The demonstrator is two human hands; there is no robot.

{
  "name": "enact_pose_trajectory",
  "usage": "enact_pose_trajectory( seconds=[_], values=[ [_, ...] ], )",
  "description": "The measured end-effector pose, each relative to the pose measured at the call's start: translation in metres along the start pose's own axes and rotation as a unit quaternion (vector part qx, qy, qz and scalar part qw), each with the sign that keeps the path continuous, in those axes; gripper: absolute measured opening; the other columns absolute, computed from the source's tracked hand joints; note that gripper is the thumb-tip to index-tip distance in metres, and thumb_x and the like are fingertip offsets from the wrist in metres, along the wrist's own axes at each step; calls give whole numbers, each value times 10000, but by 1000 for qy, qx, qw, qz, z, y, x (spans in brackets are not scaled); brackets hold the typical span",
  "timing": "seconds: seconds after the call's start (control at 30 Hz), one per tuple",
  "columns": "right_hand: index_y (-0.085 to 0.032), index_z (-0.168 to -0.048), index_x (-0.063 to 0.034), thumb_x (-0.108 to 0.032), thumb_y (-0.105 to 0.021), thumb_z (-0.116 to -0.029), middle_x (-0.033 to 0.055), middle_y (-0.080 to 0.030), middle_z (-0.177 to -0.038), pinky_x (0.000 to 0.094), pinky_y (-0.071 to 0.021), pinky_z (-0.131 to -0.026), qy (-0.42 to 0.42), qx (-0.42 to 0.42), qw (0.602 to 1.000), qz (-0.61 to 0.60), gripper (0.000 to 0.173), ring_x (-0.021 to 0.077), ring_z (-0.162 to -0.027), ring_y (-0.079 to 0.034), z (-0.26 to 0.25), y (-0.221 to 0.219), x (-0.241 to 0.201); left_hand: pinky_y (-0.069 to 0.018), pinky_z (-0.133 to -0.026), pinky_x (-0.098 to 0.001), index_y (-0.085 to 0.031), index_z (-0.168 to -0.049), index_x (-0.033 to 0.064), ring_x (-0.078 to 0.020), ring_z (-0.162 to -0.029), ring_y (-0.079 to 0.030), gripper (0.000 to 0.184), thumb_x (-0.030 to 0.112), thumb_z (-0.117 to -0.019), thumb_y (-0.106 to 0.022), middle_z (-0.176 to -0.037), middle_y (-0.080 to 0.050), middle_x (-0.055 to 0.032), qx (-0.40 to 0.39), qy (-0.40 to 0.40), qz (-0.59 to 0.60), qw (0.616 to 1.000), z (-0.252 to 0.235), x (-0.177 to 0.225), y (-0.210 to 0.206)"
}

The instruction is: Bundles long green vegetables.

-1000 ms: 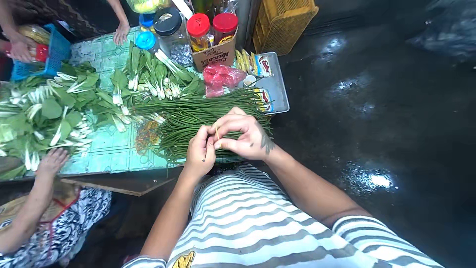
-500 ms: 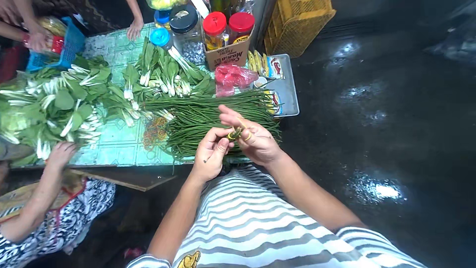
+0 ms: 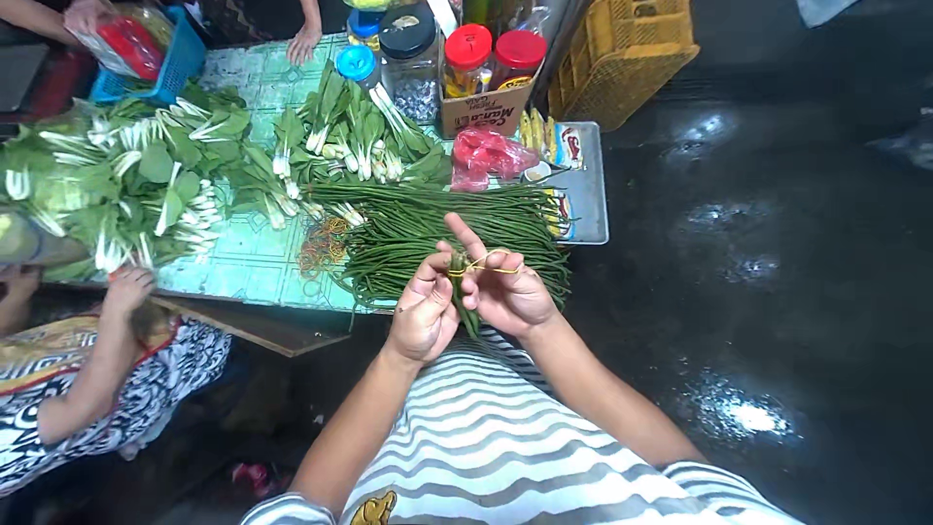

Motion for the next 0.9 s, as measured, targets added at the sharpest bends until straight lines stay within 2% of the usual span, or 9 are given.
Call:
enact_pose_trajectory(
  seconds=[0.07, 0.17, 0.3, 0.47, 0.57, 0.67, 0.73, 0.8, 0.9],
  values=[
    [-629, -1404, -137, -324, -548, -1061, 102, -403, -1618, 290, -567, -759, 11, 23, 999, 34, 399, 152, -1044, -653, -3, -7, -4, -560, -815, -334, -639, -1225, 151, -146, -898, -647, 198, 148, -1030, -603, -1056, -663, -62, -14, -49, -134, 990, -2, 12, 0],
    [-734, -1265, -100, -299, -612, -1034, 99, -330, -1668, 406, -490, -1095, 60, 32, 973, 221, 328, 250, -1458, -432, -5, -17, -21, -599, -794, -311, -676, -1201, 85, -140, -938, -668, 207, 70, -998, -642, -1123, -672, -65, 7, -115, -362, 925, -1, 32, -1],
    [-788, -1080, -54, -280, -802, -877, 169, -420, -1600, 441, -504, -1105, 112, 26, 894, 433, 304, 314, -1470, -411, -3, -20, -40, -612, -825, -328, -706, -1128, 13, -159, -975, -676, 164, 43, -979, -645, -1076, -684, -74, 23, -155, -515, 843, 5, 44, -4],
    [-807, -993, -98, -311, -886, -766, 178, -471, -1565, 486, -403, -1208, 135, 2, 792, 596, 322, 343, -1496, -375, -5, -24, -50, -624, -813, -317, -712, -1110, 14, -130, -940, -691, 157, 57, -970, -657, -1040, -701, -53, 41, -151, -569, 808, 13, 42, -9],
    [-737, -902, -86, -188, -875, -733, 135, -591, -1438, 442, -505, -1107, 122, 10, 797, 591, 241, 282, -1382, -518, -8, -28, -48, -625, -804, -298, -714, -1118, 19, -104, -924, -696, 170, 74, -965, -665, -1038, -714, -41, 36, -152, -595, 789, 16, 40, -9],
    [-556, -1096, -94, -117, -751, -787, 148, -574, -1351, 417, -571, -935, 107, -29, 878, 465, 366, 275, -1194, -609, -8, -30, -42, -628, -810, -295, -691, -1168, 25, -95, -926, -701, 211, 91, -968, -675, -1074, -721, -37, 32, -147, -601, 785, 17, 41, -8],
    [-586, -1146, -72, -135, -713, -857, 92, -587, -1246, 306, -562, -788, 100, -22, 848, 520, 322, 166, -986, -615, -9, -35, -42, -630, -762, -288, -663, -1219, 36, -87, -888, -696, 266, 111, -964, -679, -1086, -713, -33, 34, -142, -600, 787, 18, 43, -7],
    [-678, -1011, -35, -90, -712, -903, 76, -634, -1061, 283, -594, -668, 96, 23, 804, 586, 125, 145, -822, -640, -7, -42, -43, -626, -714, -272, -662, -1284, 79, -77, -868, -694, 336, 159, -961, -711, -1108, -713, -20, 39, -133, -598, 789, 19, 44, -6],
    [-705, -928, -22, -53, -753, -890, 63, -680, -915, 276, -609, -622, 101, 73, 780, 613, 69, 137, -729, -665, -6, -53, -40, -569, -642, -235, -731, -1256, 100, -61, -748, -631, 331, 205, -943, -752, -904, -678, 4, 65, -166, -599, 781, 19, 46, -4]
  ],
)
Point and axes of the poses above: each hand's wrist, its own z-axis away from the middle knuckle, its own y-axis out of the back of the hand, x = y × z, the point moved 6 cm from there along -z, towards the middle knuckle
